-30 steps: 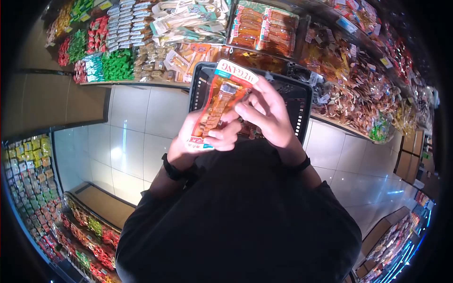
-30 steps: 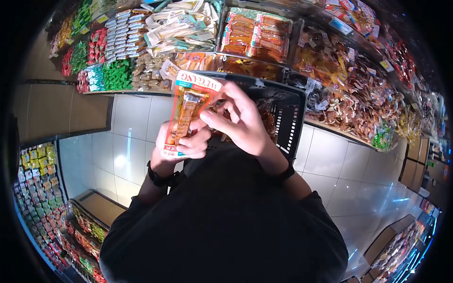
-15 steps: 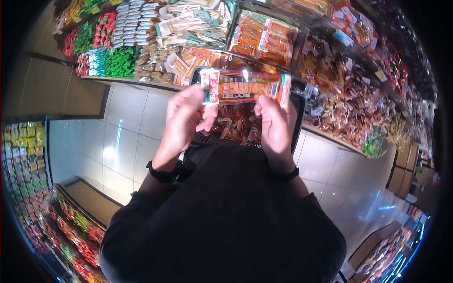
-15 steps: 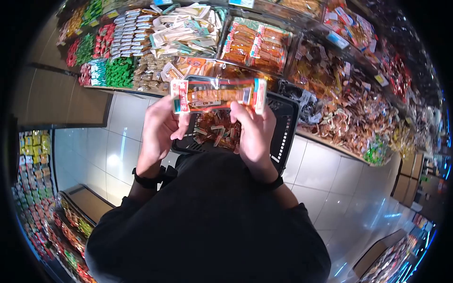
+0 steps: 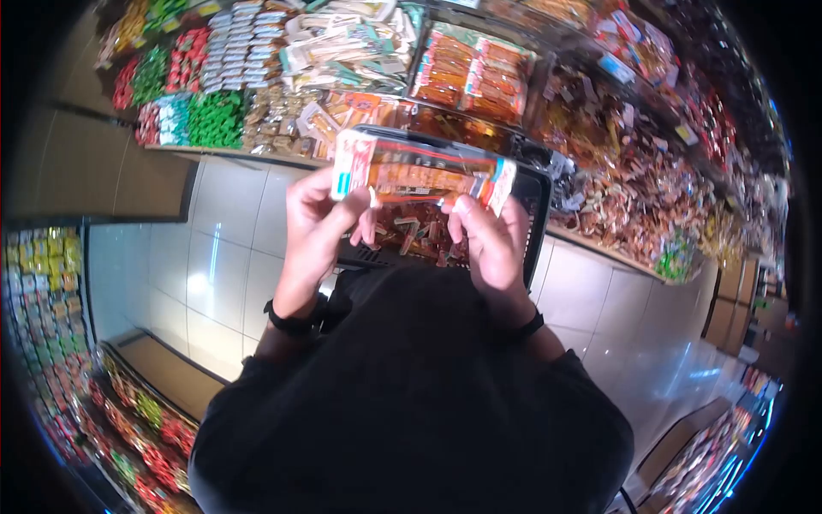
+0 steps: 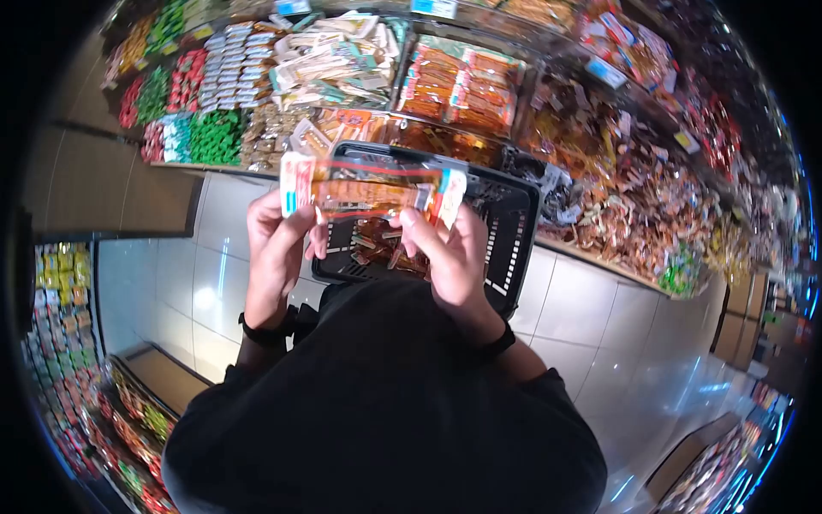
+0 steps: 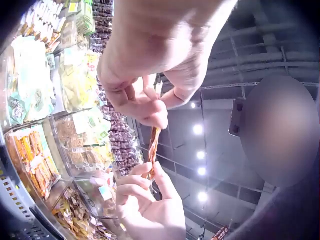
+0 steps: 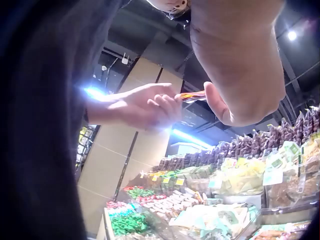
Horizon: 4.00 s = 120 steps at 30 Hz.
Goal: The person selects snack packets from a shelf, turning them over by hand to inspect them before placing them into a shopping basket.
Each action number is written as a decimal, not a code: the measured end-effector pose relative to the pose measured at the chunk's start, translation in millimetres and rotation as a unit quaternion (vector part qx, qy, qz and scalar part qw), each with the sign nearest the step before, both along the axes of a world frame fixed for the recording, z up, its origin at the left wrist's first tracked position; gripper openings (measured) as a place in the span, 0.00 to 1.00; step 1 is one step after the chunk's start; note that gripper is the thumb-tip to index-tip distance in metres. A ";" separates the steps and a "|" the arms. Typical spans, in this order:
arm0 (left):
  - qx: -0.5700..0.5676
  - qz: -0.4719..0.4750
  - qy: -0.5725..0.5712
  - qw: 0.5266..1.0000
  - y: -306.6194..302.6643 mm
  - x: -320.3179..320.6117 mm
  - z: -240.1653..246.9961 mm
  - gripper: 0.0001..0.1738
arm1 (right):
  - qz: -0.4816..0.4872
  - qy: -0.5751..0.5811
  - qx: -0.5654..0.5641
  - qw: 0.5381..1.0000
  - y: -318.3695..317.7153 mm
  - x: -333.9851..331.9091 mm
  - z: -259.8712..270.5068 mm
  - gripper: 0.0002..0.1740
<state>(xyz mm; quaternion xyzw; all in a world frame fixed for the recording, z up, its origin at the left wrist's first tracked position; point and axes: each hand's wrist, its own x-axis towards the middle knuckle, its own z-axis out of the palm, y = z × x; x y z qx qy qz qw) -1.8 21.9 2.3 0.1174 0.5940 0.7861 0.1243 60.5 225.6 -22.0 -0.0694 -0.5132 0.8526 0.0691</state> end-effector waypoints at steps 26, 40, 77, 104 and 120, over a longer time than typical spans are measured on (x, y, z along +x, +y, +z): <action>-0.004 -0.195 -0.019 0.981 -0.7 6.9 13.8 0.05 | -0.057 0.038 -0.015 0.998 11.7 -11.4 28.9 0.12; 0.154 -0.128 -0.148 0.969 7.9 -7.2 13.1 0.45 | -0.008 0.463 0.552 0.694 11.6 2.6 9.1 0.06; -0.043 0.031 -0.139 0.989 -35.8 -37.1 -103.9 0.15 | 0.057 0.107 0.822 0.557 173.8 -346.9 -154.2 0.19; -0.522 -0.218 0.093 0.819 15.7 -42.0 -294.6 0.25 | 0.123 -0.058 0.715 0.686 39.1 -58.2 -292.1 0.27; -0.506 -0.121 0.282 0.806 51.3 -70.4 -305.2 0.12 | -0.004 -0.127 0.413 0.902 81.2 -58.5 -254.1 0.10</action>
